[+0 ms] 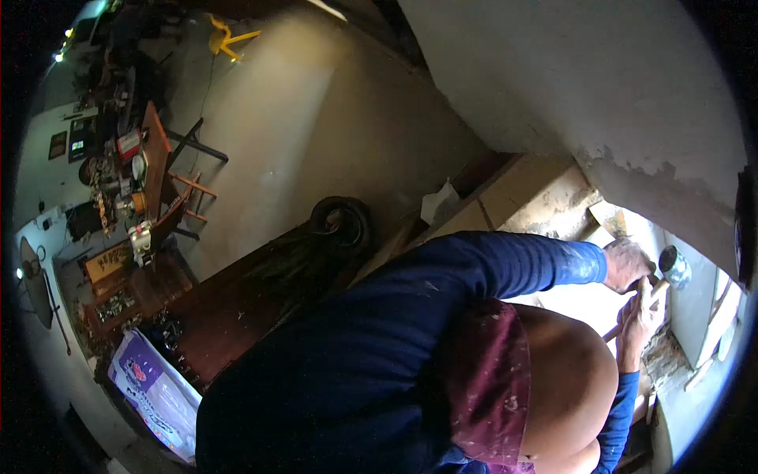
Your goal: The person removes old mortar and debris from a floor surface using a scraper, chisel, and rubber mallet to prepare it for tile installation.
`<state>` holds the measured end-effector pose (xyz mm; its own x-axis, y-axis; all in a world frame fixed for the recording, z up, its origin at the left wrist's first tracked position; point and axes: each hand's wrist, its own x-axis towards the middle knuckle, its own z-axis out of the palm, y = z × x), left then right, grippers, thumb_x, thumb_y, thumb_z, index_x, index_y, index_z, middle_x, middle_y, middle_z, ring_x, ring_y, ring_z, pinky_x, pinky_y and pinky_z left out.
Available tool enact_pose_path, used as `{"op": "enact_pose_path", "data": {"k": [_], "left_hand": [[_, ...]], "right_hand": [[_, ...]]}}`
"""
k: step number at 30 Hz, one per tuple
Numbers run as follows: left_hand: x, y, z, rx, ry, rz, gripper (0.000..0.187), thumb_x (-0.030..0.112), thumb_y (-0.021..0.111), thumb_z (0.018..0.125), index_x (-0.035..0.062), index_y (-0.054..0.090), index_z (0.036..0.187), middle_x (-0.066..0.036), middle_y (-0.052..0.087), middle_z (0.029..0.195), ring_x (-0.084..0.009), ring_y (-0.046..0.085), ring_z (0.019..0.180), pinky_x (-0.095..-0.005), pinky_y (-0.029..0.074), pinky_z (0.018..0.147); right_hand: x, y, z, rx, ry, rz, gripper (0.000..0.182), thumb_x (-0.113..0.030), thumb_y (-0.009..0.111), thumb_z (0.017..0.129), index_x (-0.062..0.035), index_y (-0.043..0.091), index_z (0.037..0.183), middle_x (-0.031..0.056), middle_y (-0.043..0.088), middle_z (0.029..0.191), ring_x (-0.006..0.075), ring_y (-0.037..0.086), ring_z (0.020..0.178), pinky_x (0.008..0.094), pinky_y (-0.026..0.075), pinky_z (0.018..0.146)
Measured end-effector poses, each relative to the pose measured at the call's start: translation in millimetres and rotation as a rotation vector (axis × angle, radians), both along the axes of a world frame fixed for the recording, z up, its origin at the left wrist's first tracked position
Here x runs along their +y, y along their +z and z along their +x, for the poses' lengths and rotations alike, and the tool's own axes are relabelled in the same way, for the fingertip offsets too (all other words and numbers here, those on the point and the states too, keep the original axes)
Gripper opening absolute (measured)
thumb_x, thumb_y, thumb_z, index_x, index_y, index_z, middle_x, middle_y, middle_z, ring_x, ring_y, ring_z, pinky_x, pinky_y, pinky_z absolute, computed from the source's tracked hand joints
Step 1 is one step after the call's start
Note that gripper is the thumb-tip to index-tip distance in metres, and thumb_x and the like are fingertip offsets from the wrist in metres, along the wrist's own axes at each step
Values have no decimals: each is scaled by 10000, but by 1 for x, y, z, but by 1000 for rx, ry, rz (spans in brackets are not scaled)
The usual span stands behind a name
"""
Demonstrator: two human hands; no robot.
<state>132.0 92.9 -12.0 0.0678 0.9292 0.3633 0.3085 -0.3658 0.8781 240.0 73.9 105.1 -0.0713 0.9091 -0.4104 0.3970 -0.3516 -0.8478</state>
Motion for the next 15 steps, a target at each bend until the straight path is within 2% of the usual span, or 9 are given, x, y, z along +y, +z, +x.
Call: {"op": "enact_pose_path", "data": {"k": [2, 4, 7, 13, 15], "left_hand": [[1, 11, -8, 0, -12, -58, 220, 242, 721, 717, 178, 733, 926, -96, 703, 835, -319, 685, 867, -465, 492, 845], [1, 18, -15, -60, -33, -34, 203, 238, 725, 724, 126, 713, 893, -122, 698, 788, -330, 694, 813, -461, 519, 776], [5, 18, -16, -57, 21, 0, 147, 242, 712, 737, 154, 713, 855, -108, 697, 761, -313, 706, 737, -446, 551, 667], [10, 18, -15, -72, 47, -36, 140, 261, 718, 761, 146, 721, 840, -119, 694, 711, -334, 705, 704, -436, 554, 640], [8, 20, -17, -88, 28, -37, 155, 232, 731, 750, 100, 673, 806, -142, 682, 697, -345, 702, 716, -442, 546, 672]], "right_hand": [[-1, 7, -11, 22, -70, -16, 157, -177, 642, 985, -99, 598, 1114, -88, 387, 532, 2, 306, 374, 201, 229, 332], [0, 12, -21, 4, -67, 12, 102, -179, 657, 984, -138, 608, 1063, -119, 336, 556, -15, 275, 406, 200, 190, 357], [4, 13, -22, 26, -81, -4, 128, -180, 648, 991, -119, 618, 1100, -114, 332, 556, -13, 268, 412, 205, 185, 362], [10, 9, -18, 10, -29, 59, 132, -180, 633, 1002, -107, 620, 1111, -107, 341, 552, -11, 272, 407, 203, 191, 358], [9, 10, -20, 12, -18, 70, 191, -200, 648, 991, -81, 617, 1137, -99, 359, 538, -6, 275, 390, 206, 193, 352]]}}
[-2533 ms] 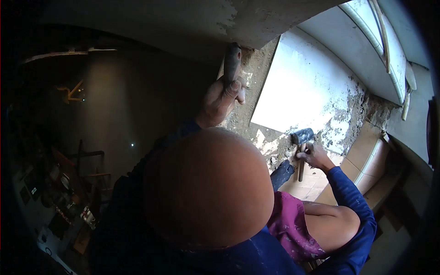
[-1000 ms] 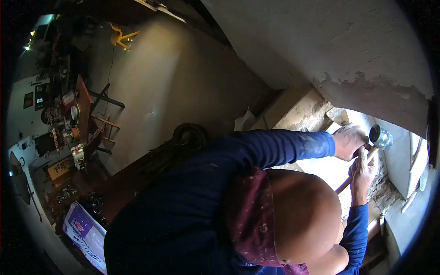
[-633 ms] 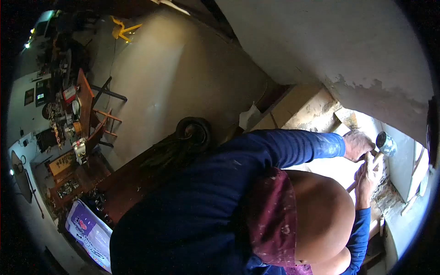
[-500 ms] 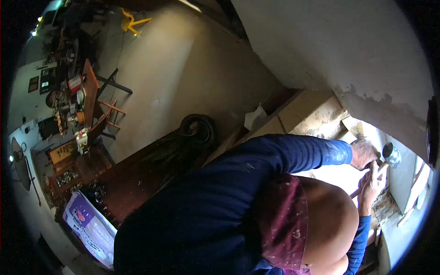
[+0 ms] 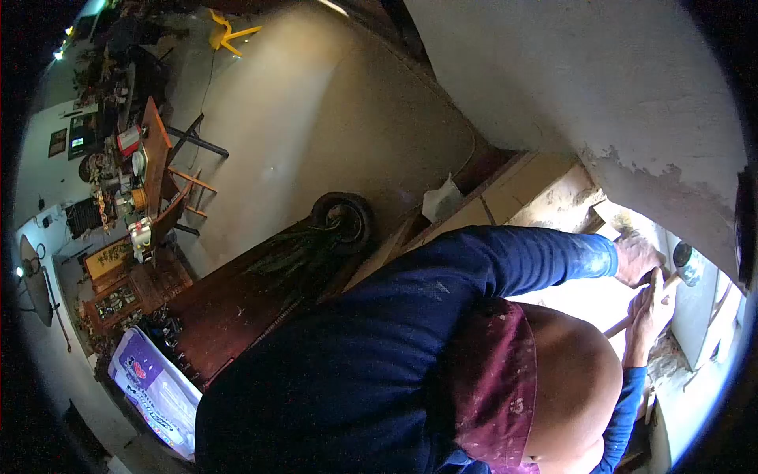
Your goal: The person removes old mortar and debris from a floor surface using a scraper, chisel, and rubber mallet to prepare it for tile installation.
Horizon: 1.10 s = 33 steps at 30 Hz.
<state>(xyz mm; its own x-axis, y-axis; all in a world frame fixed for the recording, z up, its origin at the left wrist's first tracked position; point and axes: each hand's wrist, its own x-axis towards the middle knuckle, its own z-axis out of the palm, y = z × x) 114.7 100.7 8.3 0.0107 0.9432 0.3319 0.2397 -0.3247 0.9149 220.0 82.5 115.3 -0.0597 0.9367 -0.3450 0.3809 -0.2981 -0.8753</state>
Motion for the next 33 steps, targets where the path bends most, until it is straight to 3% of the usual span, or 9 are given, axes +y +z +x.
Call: {"op": "enact_pose_path", "data": {"k": [2, 6, 25, 29, 33], "left_hand": [[2, 0, 0, 10, -18, -33, 172, 217, 737, 749, 85, 691, 850, -148, 686, 718, -345, 703, 740, -445, 549, 696], [-1, 0, -4, 3, -60, -24, 272, 192, 729, 758, 170, 744, 1028, -111, 712, 793, -314, 715, 784, -440, 567, 726], [0, 5, -14, -1, -68, -49, 224, 231, 705, 767, 120, 699, 962, -169, 700, 800, -367, 700, 788, -454, 551, 740], [-1, 9, -18, 7, -106, -59, 294, 221, 698, 749, 127, 701, 1027, -177, 711, 910, -369, 701, 859, -460, 556, 783], [0, 8, -18, 28, -84, -24, 230, 224, 691, 762, 105, 677, 959, -184, 707, 901, -371, 699, 878, -463, 553, 803]], "right_hand": [[1, 2, -4, -12, -27, -10, 210, -206, 656, 984, -73, 621, 1143, -95, 374, 534, -3, 282, 381, 211, 196, 349], [-1, 4, -6, -38, -31, -28, 106, -214, 645, 997, -121, 613, 1038, -113, 369, 546, -9, 293, 399, 199, 207, 356], [0, 3, -15, -43, -48, 1, 125, -213, 659, 988, -134, 571, 947, -102, 379, 545, -2, 306, 398, 203, 224, 360], [-2, 6, -18, -78, -71, 7, 123, -211, 659, 986, -118, 580, 973, -97, 393, 548, 8, 326, 393, 207, 246, 357], [-3, 7, -21, -88, -47, 34, 124, -213, 655, 986, -104, 596, 979, -87, 422, 547, 22, 360, 395, 210, 263, 357]]}}
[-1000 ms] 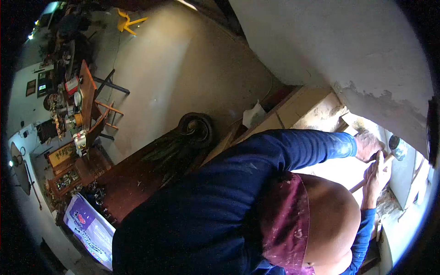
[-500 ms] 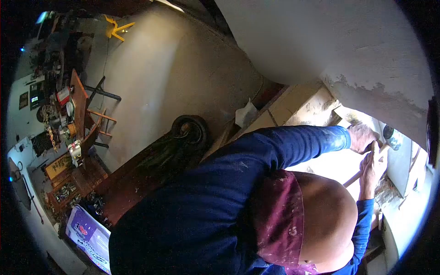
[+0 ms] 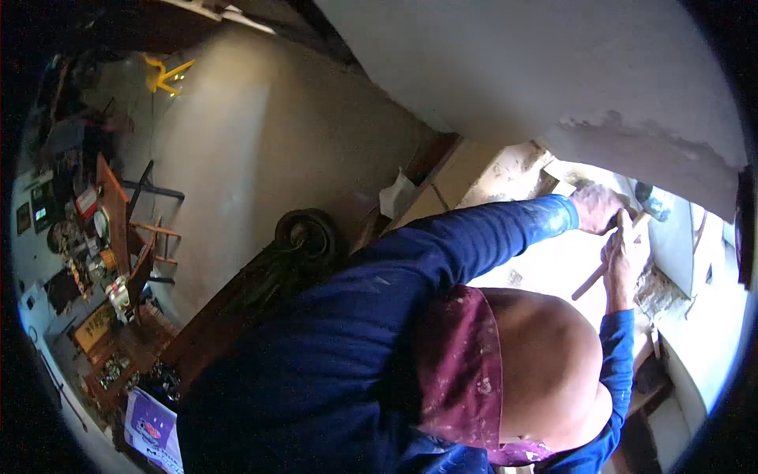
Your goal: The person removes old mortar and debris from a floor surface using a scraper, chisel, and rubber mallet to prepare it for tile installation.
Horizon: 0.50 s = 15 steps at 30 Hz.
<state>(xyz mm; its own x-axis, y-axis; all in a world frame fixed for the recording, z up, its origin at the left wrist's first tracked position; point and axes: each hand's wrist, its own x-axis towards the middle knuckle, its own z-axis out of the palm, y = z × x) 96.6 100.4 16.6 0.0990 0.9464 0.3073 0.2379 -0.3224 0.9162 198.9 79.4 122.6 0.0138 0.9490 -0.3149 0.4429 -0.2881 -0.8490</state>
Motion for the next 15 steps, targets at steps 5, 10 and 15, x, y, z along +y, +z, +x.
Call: {"op": "enact_pose_path", "data": {"k": [5, 10, 15], "left_hand": [[3, -4, 0, -35, -32, -21, 318, 213, 682, 781, 139, 720, 1087, -119, 697, 1027, -334, 675, 965, -439, 530, 870], [0, 10, -10, -58, -55, -18, 304, 195, 674, 791, 142, 716, 1087, -127, 694, 999, -349, 670, 962, -447, 531, 852], [6, 7, -8, -49, -44, 42, 313, 194, 678, 791, 153, 711, 1100, -143, 706, 981, -361, 677, 935, -449, 536, 833]], "right_hand": [[-4, 7, -12, 14, -22, -43, 155, -230, 650, 989, -109, 564, 944, -75, 420, 553, 32, 357, 409, 215, 272, 378], [-1, 12, -8, 53, 12, -51, 211, -233, 652, 987, -54, 610, 1092, -59, 454, 579, 35, 372, 427, 217, 292, 393], [6, 7, -4, 122, 14, -60, 218, -221, 635, 998, -39, 599, 1113, -52, 468, 587, 35, 392, 422, 212, 312, 385]]}}
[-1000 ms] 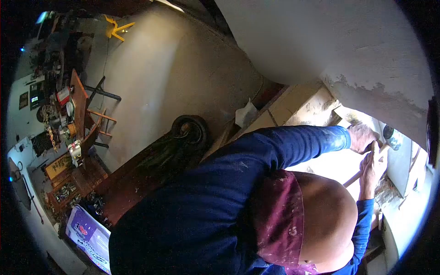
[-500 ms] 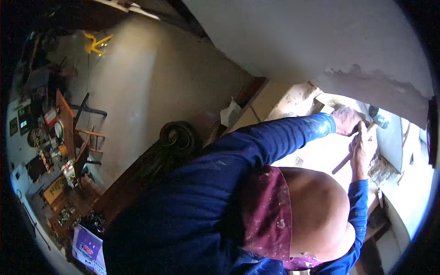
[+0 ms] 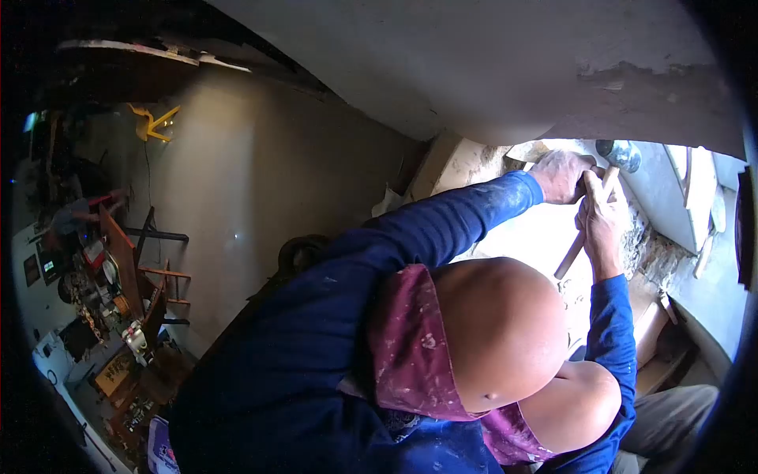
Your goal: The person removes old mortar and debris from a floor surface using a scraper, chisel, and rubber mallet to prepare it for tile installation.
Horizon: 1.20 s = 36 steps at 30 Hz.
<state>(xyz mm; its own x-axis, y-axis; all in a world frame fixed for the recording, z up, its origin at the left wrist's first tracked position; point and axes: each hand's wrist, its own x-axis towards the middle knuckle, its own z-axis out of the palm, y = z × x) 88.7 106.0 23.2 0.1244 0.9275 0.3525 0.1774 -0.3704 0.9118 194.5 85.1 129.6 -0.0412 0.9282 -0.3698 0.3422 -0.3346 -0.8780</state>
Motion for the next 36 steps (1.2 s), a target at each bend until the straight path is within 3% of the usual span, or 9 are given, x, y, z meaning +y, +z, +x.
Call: {"op": "enact_pose_path", "data": {"k": [6, 10, 11, 12, 17, 21, 25, 30, 36], "left_hand": [[-6, -2, -10, -28, 20, -113, 335, 235, 647, 875, 86, 646, 1175, -161, 709, 1001, -359, 676, 953, -463, 533, 836], [-86, -14, -1, 124, 447, 19, 545, 232, 599, 907, -12, 491, 1382, -275, 479, 1382, -433, 451, 1268, -520, 353, 1102], [-119, -43, 8, 384, 200, 10, 530, 229, 572, 922, -11, 492, 1388, -273, 444, 1425, -417, 414, 1320, -525, 293, 1153], [-137, -48, 8, 181, -19, -91, 556, 307, 562, 946, 0, 487, 1404, -260, 454, 1429, -393, 379, 1368, -513, 237, 1190], [-192, -89, 62, 474, -318, 216, 610, 432, 539, 952, -14, 515, 1369, -214, 496, 1420, -366, 386, 1373, -497, 210, 1203], [-194, -63, 49, 668, -698, 75, 595, 428, 568, 932, -17, 544, 1326, -210, 516, 1390, -358, 405, 1354, -490, 274, 1162], [-196, -65, 54, 596, -611, 90, 569, 419, 582, 924, -5, 570, 1302, -208, 540, 1353, -355, 436, 1322, -482, 315, 1128], [-158, -82, 62, 324, -157, 334, 462, 323, 604, 919, 6, 608, 1255, -212, 579, 1253, -362, 514, 1219, -458, 407, 1038], [-170, -87, 44, 400, -352, 149, 481, 285, 606, 909, -6, 575, 1290, -229, 541, 1307, -392, 506, 1235, -459, 401, 1054]], "right_hand": [[8, 0, -4, -28, 98, 49, 240, -228, 634, 997, -24, 602, 1119, -40, 489, 644, 37, 419, 478, 207, 343, 423], [17, -13, 6, -72, 38, 144, 183, -240, 624, 1006, -66, 568, 984, -70, 417, 560, 36, 372, 418, 217, 303, 376], [19, -16, 8, -46, 19, 136, 188, -243, 624, 1006, -67, 566, 977, -69, 420, 559, 38, 375, 420, 220, 312, 379], [21, -20, 11, -55, 7, 143, 203, -239, 638, 993, -42, 591, 1008, -54, 454, 577, 46, 411, 438, 224, 342, 399], [19, -31, 24, -203, 21, 259, 241, -256, 660, 975, -19, 621, 970, -21, 517, 623, 63, 471, 470, 242, 382, 423], [11, -20, 14, -159, 43, 232, 236, -249, 638, 981, -12, 636, 985, -22, 515, 621, 59, 479, 477, 245, 384, 425], [9, -20, 15, -279, 30, 252, 247, -246, 628, 977, 0, 648, 986, -9, 526, 601, 76, 482, 457, 264, 385, 416], [14, -18, 3, -208, 39, 243, 257, -254, 637, 988, -1, 635, 1028, -14, 518, 591, 69, 488, 445, 251, 377, 393], [22, -7, -14, -221, 122, 247, 259, -261, 633, 994, -5, 625, 1035, -24, 507, 595, 61, 479, 445, 241, 378, 393]]}}
